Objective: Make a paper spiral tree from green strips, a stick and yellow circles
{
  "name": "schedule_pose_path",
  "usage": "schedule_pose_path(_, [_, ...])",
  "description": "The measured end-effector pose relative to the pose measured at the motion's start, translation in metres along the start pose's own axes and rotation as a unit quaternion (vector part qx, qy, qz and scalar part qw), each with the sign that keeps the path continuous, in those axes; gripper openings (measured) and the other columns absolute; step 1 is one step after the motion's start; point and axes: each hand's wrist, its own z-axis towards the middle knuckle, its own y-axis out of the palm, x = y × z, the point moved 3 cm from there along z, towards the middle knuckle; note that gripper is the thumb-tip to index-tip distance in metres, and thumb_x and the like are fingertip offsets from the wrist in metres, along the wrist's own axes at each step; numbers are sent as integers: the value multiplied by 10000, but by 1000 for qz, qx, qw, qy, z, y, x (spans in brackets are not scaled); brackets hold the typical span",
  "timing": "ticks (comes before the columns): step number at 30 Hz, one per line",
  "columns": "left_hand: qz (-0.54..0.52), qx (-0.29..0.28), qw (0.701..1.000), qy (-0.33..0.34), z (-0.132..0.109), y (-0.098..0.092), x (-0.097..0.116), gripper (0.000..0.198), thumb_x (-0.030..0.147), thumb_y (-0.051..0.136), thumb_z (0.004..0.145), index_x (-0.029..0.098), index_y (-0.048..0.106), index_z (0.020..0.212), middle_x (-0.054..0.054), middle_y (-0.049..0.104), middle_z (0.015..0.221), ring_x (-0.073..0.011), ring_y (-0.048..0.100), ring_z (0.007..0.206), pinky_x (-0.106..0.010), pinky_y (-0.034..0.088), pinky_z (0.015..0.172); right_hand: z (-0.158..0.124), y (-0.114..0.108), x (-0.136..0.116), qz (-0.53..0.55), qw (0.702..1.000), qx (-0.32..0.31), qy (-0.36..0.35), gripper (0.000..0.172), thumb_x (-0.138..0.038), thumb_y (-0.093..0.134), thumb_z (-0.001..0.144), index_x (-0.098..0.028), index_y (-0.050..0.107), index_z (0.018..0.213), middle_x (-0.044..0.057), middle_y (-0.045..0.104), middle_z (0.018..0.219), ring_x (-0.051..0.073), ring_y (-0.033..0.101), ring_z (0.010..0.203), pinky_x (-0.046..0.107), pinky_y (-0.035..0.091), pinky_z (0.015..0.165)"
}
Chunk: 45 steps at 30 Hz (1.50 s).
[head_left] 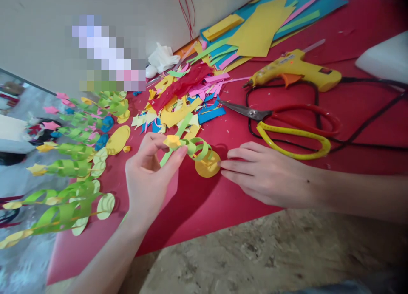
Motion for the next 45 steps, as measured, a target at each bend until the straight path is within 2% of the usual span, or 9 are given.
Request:
schedule_pose_path(9, [21, -21, 999, 21, -1, 3, 9, 121, 74, 671, 658, 176, 605, 668, -2, 478, 728, -121, 436, 725, -271, 300, 627, 1, 2, 1, 3, 1000, 4, 2, 226, -182, 453, 813, -137, 603, 976, 15, 631, 1021, 213, 464, 957, 346, 366, 803])
schedule_pose_path(13, [46, -43, 997, 41, -1, 4, 16, 131, 77, 675, 645, 186, 615, 685, -2, 472, 740, -126, 441, 737, -270, 327, 628, 0, 2, 1, 9, 1000, 4, 3, 229, -174, 464, 799, -135, 598, 981, 22, 622, 1043, 218, 458, 964, 351, 365, 805])
schedule_pose_path(20, [118, -61, 986, 96, 0, 4, 25, 123, 107, 692, 623, 200, 632, 677, 10, 477, 701, -127, 442, 701, -276, 340, 625, 1, 2, 2, 26, 1000, -7, 7, 236, -170, 471, 799, -134, 590, 1000, 32, 625, 1046, 209, 462, 961, 340, 372, 795])
schedule_pose_path(25, [165, -59, 971, 161, 2, 3, 29, 145, 106, 712, 591, 187, 599, 634, 6, 477, 684, -141, 430, 708, -298, 335, 644, 2, 2, 2, 22, 1000, -6, 10, 231, -171, 462, 805, -134, 602, 984, 35, 631, 1031, 208, 469, 954, 337, 374, 791])
schedule_pose_path(33, [207, -65, 955, 203, 4, -1, 31, 189, 116, 719, 580, 184, 542, 580, 8, 481, 676, -146, 439, 711, -331, 341, 718, 1, 1, 1, 14, 1000, -11, 6, 225, -180, 456, 805, -130, 602, 969, 43, 628, 1031, 214, 464, 950, 341, 374, 784])
schedule_pose_path(38, [215, -77, 952, 202, 4, -1, 34, 156, 111, 708, 585, 187, 578, 625, 3, 487, 671, -143, 438, 677, -353, 341, 755, 1, 2, 0, 12, 1000, -18, 6, 261, -195, 438, 819, -135, 570, 1035, 40, 619, 1051, 218, 456, 967, 349, 372, 785])
schedule_pose_path(45, [219, -85, 956, 178, 5, 0, 35, 132, 152, 697, 626, 211, 580, 640, 11, 496, 688, -146, 444, 689, -332, 345, 734, 0, 5, 1, 11, 1000, -13, 7, 252, -184, 431, 812, -141, 590, 1003, 53, 617, 1053, 214, 458, 970, 351, 369, 779])
